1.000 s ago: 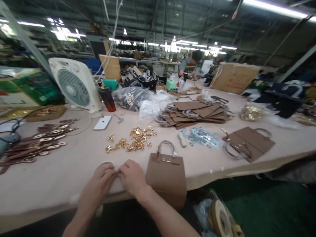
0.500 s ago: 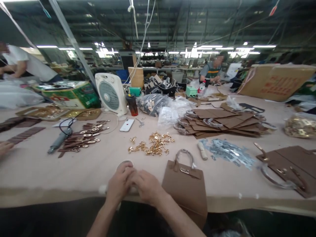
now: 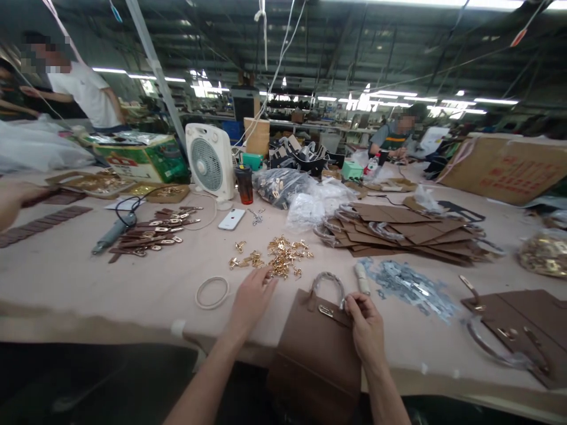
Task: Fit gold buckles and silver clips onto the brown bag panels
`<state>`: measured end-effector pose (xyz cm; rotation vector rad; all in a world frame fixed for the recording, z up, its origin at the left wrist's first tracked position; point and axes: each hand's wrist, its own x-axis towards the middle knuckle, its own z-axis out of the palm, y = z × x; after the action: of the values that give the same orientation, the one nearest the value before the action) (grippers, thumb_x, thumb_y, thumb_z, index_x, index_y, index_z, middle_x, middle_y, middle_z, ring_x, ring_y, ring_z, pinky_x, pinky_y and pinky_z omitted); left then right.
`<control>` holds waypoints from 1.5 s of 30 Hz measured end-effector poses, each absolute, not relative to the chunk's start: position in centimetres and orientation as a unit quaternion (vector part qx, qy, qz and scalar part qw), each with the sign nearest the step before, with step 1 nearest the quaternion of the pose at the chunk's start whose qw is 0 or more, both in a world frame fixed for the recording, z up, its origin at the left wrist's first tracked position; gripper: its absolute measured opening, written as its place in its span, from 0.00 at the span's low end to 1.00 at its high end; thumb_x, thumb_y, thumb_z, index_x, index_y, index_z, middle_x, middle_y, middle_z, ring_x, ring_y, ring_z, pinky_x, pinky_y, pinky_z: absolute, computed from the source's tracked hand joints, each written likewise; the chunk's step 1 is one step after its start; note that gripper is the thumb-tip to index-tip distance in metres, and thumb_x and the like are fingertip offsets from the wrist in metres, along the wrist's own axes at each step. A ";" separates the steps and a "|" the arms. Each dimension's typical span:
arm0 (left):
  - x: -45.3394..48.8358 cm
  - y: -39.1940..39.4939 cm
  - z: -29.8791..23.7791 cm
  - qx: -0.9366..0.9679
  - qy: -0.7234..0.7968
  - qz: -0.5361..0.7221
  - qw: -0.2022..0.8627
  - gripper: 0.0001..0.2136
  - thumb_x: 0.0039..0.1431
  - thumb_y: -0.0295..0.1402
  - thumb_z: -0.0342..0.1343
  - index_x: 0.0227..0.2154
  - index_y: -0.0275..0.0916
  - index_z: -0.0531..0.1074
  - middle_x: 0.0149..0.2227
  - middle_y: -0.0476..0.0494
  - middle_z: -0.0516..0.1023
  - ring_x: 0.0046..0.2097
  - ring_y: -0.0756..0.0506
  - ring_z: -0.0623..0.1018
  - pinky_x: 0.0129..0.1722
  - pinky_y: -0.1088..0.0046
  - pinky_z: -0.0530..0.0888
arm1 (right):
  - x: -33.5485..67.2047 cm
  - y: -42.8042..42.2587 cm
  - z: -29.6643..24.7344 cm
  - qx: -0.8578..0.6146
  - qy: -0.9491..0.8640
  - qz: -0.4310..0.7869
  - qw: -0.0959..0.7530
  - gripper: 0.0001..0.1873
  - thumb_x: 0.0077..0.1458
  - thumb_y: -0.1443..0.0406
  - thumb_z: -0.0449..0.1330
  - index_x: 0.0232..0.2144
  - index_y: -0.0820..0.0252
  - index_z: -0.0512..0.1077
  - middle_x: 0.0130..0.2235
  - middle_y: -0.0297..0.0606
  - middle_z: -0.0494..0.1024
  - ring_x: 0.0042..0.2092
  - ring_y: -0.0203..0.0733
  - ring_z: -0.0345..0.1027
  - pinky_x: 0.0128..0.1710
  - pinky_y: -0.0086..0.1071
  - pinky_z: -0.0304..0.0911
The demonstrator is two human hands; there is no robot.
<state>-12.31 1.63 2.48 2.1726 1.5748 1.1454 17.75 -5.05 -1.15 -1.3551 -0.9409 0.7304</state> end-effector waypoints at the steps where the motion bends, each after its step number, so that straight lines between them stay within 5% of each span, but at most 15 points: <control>1: -10.0 2.2 2.7 0.742 0.535 0.383 0.130 0.11 0.71 0.38 0.53 0.50 0.42 0.75 0.45 0.42 0.80 0.41 0.44 0.80 0.45 0.66 0.78 | 17.8 -5.1 -1.4 -0.591 -0.408 0.315 0.620 0.20 0.57 0.48 0.67 0.37 0.59 0.75 0.29 0.32 0.72 0.33 0.40 0.64 0.36 0.32 0.61; 6: -2.2 4.9 3.0 0.732 0.625 0.262 0.078 0.15 0.63 0.44 0.63 0.44 0.38 0.76 0.46 0.35 0.77 0.43 0.38 0.81 0.41 0.62 0.78 | 17.5 -5.3 -1.0 -0.594 -0.403 0.312 0.623 0.21 0.57 0.47 0.67 0.38 0.58 0.74 0.30 0.32 0.73 0.33 0.40 0.65 0.36 0.31 0.62; 12: -1.6 4.8 1.6 0.731 0.635 0.244 0.041 0.03 0.65 0.29 0.57 0.39 0.40 0.75 0.44 0.36 0.78 0.47 0.39 0.78 0.45 0.65 0.77 | 17.5 -5.6 -0.6 -0.598 -0.421 0.299 0.612 0.20 0.57 0.47 0.66 0.36 0.57 0.75 0.29 0.32 0.71 0.33 0.41 0.65 0.35 0.32 0.63; 16: -2.2 3.5 1.1 0.749 0.571 0.330 0.066 0.04 0.68 0.29 0.55 0.38 0.41 0.74 0.41 0.41 0.79 0.44 0.42 0.79 0.45 0.66 0.77 | 17.6 -5.4 -1.2 -0.586 -0.407 0.310 0.628 0.19 0.58 0.48 0.66 0.35 0.58 0.75 0.28 0.32 0.70 0.32 0.39 0.63 0.33 0.31 0.61; 22: 1.8 0.4 2.2 0.725 0.379 0.515 0.255 0.04 0.66 0.29 0.58 0.39 0.42 0.78 0.44 0.42 0.81 0.46 0.44 0.81 0.48 0.67 0.80 | 17.8 -4.9 -1.5 -0.493 -0.316 0.372 0.720 0.17 0.57 0.50 0.68 0.35 0.57 0.74 0.29 0.31 0.71 0.30 0.36 0.63 0.32 0.29 0.62; 31: 7.4 -1.9 0.8 0.742 0.279 0.501 0.348 0.07 0.63 0.27 0.60 0.37 0.43 0.82 0.43 0.43 0.84 0.46 0.44 0.83 0.51 0.64 0.81 | 19.5 -4.6 -2.5 -0.412 -0.227 0.444 0.762 0.22 0.56 0.51 0.69 0.48 0.56 0.79 0.49 0.43 0.81 0.49 0.45 0.75 0.55 0.43 0.71; 45: 7.2 -1.7 -0.2 0.751 0.261 0.514 0.321 0.11 0.62 0.20 0.61 0.40 0.42 0.82 0.46 0.44 0.84 0.49 0.45 0.83 0.55 0.66 0.80 | 19.1 -4.9 -2.0 -0.357 -0.186 0.497 0.768 0.14 0.52 0.59 0.72 0.42 0.55 0.83 0.48 0.40 0.83 0.50 0.42 0.75 0.58 0.39 0.69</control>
<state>7.20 -1.73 -0.16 1.9737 0.6849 1.3512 19.06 -4.85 -1.98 -0.7758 -0.4033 1.0790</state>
